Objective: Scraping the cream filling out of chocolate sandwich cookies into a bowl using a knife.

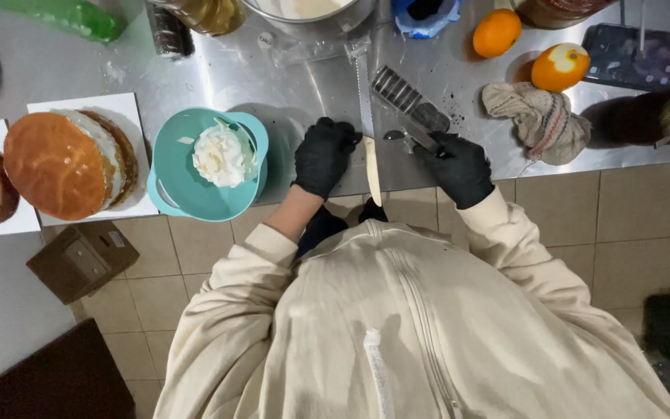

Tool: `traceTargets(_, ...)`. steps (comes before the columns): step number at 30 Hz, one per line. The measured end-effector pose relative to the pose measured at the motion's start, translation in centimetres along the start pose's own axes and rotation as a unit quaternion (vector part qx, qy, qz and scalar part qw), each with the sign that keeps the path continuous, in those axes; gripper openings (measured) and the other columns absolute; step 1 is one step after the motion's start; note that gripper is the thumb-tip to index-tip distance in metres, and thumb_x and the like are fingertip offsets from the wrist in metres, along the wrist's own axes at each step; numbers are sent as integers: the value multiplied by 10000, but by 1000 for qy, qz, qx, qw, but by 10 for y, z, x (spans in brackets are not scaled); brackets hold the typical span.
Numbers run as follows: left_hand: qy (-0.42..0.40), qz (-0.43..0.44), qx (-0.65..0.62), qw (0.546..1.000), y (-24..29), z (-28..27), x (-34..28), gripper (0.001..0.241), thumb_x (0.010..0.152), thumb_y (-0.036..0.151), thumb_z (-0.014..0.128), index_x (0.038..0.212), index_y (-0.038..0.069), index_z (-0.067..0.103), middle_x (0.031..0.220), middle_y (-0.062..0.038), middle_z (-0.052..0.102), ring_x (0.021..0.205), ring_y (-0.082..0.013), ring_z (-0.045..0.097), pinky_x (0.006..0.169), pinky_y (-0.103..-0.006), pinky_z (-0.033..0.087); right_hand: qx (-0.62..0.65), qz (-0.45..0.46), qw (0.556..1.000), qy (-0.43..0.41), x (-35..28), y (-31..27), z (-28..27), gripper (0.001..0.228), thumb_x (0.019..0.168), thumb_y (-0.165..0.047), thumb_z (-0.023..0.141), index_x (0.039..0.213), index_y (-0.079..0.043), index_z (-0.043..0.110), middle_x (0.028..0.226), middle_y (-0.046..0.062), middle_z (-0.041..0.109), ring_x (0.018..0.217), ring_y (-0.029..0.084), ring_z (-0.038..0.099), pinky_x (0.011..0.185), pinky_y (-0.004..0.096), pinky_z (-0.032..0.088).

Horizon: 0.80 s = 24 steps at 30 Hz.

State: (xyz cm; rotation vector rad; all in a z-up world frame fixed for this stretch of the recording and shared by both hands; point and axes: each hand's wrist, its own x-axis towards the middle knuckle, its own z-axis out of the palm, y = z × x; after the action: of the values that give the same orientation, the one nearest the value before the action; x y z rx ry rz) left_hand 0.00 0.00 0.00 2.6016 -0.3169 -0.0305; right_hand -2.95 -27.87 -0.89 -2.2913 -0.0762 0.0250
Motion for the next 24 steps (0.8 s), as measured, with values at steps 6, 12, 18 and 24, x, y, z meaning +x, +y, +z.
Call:
traceTargets(6,-24,11,-3,1000,-37,35,9,174,917,247,712,987,95,663,906,-148,675,890,-354,669,770,-466,548,-5,44,999,-1,-2,16,-16,370,890,-319,842,1133,-51,762,852,127,724,725,240,694,665,345,533)
traceTargets(12,-123,2,-170,978,42,29,46,245,922,286,684,1093,112,659,854,-120,723,743,-328,708,668,-468,534,-18,109,994,19,-23,27,-38,282,954,-298,839,1046,-43,762,844,130,712,741,250,684,691,347,517)
traceTargets(18,-22,156,34,987,36,51,53,169,786,234,737,882,104,687,870,-158,711,812,-372,688,674,-506,532,42,70,996,42,-46,17,-60,253,939,-222,787,1139,-67,770,938,113,740,822,217,710,732,328,525)
traceTargets(24,-170,42,-87,981,52,20,80,311,831,284,782,1034,60,709,903,-195,718,758,-392,666,623,-496,520,114,149,982,24,-59,36,-70,252,931,-208,774,1148,-82,755,903,73,765,828,171,723,759,300,537)
